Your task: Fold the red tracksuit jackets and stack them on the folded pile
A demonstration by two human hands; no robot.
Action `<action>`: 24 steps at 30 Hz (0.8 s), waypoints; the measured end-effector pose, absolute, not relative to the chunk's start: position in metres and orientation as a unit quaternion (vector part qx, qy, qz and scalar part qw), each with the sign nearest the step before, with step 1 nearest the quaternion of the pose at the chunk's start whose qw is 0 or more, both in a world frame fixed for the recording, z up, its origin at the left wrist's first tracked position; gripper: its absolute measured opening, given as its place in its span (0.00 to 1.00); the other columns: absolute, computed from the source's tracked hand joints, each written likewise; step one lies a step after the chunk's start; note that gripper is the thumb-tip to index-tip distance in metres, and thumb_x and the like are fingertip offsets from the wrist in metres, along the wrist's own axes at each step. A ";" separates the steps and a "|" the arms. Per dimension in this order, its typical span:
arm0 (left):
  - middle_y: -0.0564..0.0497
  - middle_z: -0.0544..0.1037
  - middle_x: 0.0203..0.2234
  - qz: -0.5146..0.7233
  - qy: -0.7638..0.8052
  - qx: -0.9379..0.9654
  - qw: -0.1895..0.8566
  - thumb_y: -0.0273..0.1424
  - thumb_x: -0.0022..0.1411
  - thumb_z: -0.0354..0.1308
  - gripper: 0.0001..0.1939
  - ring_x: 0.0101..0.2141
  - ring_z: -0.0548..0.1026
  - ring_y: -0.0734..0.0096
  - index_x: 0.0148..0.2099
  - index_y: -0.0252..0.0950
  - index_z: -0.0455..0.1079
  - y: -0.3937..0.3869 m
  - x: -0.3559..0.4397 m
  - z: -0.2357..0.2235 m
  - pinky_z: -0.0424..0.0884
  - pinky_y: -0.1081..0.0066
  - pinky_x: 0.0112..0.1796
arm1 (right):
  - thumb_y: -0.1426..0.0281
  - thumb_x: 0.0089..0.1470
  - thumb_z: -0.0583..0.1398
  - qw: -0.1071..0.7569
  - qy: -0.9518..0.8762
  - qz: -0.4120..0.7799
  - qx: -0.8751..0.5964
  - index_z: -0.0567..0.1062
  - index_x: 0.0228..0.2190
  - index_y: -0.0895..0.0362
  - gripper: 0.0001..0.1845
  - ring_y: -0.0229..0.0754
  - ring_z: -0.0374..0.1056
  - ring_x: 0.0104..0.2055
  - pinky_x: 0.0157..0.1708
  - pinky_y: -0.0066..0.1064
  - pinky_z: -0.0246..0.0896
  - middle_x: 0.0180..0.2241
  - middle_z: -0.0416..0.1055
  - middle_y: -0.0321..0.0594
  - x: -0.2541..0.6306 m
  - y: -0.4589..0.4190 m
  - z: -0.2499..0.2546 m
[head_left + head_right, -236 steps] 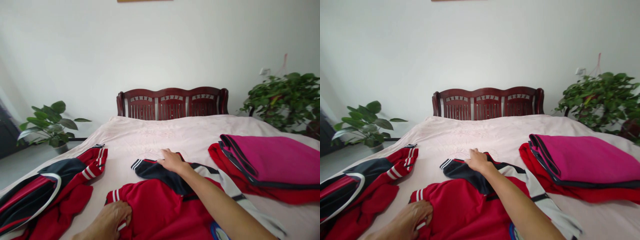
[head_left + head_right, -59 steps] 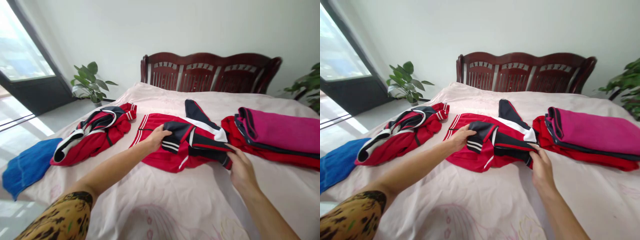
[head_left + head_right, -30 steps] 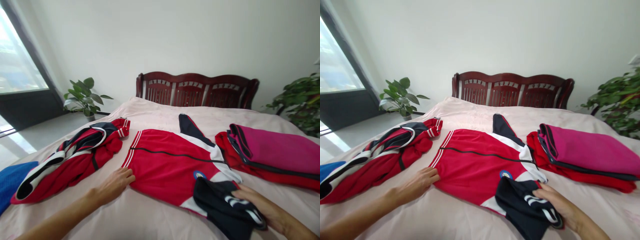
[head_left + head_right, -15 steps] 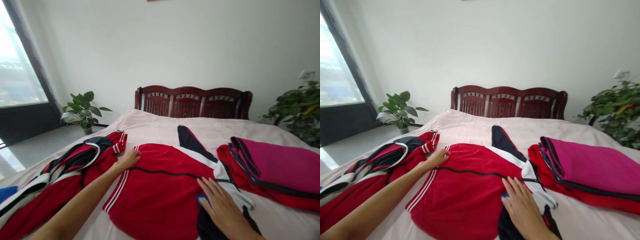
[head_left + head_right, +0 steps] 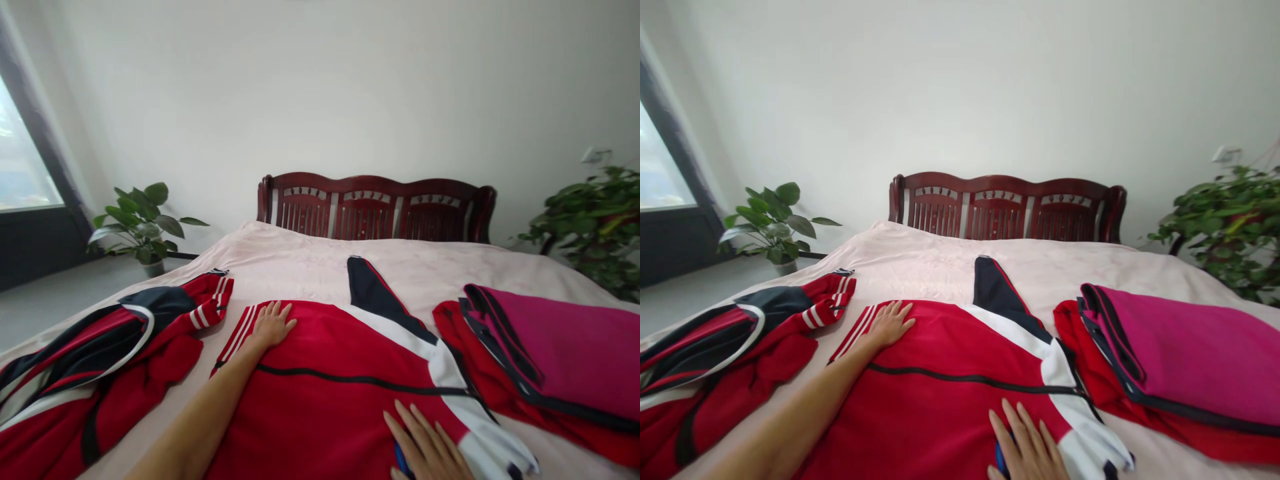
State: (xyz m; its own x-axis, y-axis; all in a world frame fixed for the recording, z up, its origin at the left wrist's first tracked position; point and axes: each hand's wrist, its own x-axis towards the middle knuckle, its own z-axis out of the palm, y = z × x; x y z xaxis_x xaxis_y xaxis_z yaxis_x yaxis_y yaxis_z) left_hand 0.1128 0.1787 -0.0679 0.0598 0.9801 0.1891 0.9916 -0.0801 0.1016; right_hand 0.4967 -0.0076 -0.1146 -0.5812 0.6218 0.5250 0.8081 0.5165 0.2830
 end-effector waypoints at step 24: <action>0.41 0.64 0.64 -0.098 -0.583 -0.799 0.110 0.40 0.68 0.50 0.26 0.65 0.58 0.50 0.66 0.40 0.63 0.083 0.061 -0.079 0.57 0.51 0.61 | 0.63 0.60 0.53 0.102 -0.798 -0.009 -0.594 0.64 0.62 0.51 0.29 0.54 0.54 0.67 0.63 0.51 0.51 0.66 0.57 0.44 0.462 -0.034 -0.061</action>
State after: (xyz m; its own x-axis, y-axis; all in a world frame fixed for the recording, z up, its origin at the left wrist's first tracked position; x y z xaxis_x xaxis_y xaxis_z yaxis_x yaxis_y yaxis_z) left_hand 0.0609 0.0832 -0.0791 0.3003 0.9102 0.2851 0.9534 -0.2954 -0.0610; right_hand 0.4624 -0.0343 -0.0610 -0.2728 0.9463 0.1734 0.9499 0.2935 -0.1076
